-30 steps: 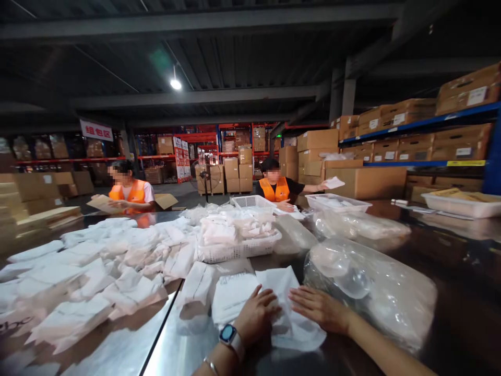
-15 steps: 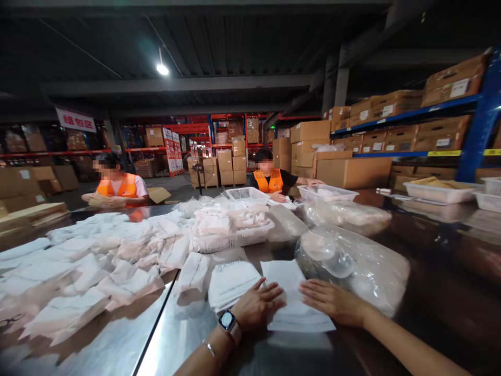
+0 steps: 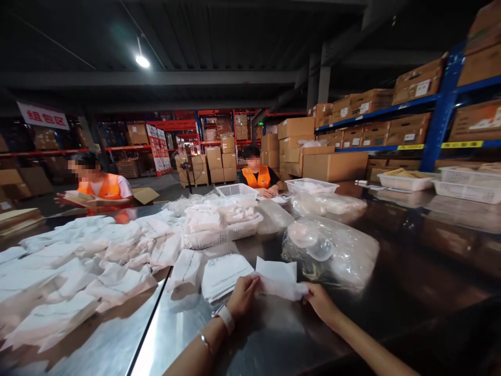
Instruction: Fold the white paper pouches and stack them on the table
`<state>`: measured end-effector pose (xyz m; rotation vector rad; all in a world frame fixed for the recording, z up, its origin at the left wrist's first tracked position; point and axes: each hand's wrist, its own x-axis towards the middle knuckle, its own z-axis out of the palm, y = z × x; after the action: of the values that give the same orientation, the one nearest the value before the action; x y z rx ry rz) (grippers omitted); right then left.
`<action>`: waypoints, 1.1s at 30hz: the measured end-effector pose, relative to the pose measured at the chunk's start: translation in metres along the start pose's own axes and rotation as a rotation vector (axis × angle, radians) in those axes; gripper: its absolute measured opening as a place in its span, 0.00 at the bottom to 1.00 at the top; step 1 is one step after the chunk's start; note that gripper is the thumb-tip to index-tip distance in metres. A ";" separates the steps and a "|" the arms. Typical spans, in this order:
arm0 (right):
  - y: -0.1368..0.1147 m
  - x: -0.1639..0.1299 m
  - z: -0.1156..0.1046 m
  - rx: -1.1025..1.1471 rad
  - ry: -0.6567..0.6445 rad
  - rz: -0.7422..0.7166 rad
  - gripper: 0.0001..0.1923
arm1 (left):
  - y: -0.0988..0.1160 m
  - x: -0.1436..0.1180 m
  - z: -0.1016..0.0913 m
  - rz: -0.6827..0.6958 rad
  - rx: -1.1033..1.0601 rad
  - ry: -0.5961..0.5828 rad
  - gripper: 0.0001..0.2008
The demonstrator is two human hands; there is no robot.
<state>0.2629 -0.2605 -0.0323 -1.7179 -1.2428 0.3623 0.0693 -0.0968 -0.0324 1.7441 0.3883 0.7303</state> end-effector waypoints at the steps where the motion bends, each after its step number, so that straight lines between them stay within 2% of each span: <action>1: -0.001 0.001 0.004 0.017 0.046 0.029 0.25 | -0.001 0.000 0.002 0.020 0.018 0.015 0.26; 4: -0.003 0.004 0.010 0.061 0.143 0.065 0.25 | -0.002 -0.002 0.009 0.076 0.087 0.069 0.31; 7: -0.007 0.003 0.015 0.105 0.208 0.113 0.26 | 0.002 -0.006 0.013 0.087 0.146 0.125 0.31; 10: -0.012 0.001 0.021 0.085 0.286 0.153 0.29 | 0.010 -0.010 0.013 0.116 0.339 0.170 0.29; 12: -0.014 -0.002 0.024 0.005 0.334 0.125 0.29 | 0.015 -0.011 0.011 0.219 0.510 0.052 0.25; 15: -0.016 -0.005 0.024 -0.134 0.387 0.040 0.28 | 0.021 -0.010 0.008 0.343 0.689 -0.267 0.15; 16: -0.017 -0.006 0.024 -0.162 0.403 0.023 0.28 | 0.022 -0.009 0.007 0.344 0.727 -0.325 0.17; 18: -0.018 -0.007 0.022 -0.196 0.432 0.009 0.29 | 0.022 -0.007 0.007 0.323 0.758 -0.350 0.21; 20: -0.020 -0.007 0.021 -0.214 0.457 0.006 0.30 | 0.021 -0.005 0.007 0.294 0.694 -0.318 0.20; 22: -0.021 -0.007 0.020 -0.204 0.480 0.015 0.31 | 0.017 -0.004 0.008 0.196 0.472 -0.248 0.12; 23: -0.021 -0.007 0.020 -0.190 0.488 0.020 0.31 | 0.015 -0.003 0.009 0.129 0.333 -0.203 0.11; 26: -0.020 -0.006 0.021 -0.157 0.494 0.022 0.31 | 0.011 -0.002 0.013 -0.024 0.029 -0.092 0.21; 29: -0.018 -0.006 0.022 -0.157 0.482 0.033 0.31 | 0.010 -0.001 0.020 -0.029 -0.064 -0.005 0.23; 33: -0.019 -0.006 0.021 -0.199 0.518 0.021 0.33 | 0.012 0.000 0.027 -0.031 -0.222 0.190 0.24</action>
<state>0.2343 -0.2541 -0.0287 -1.8382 -0.8995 -0.1977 0.0852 -0.1204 -0.0256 1.4628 0.4450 0.8855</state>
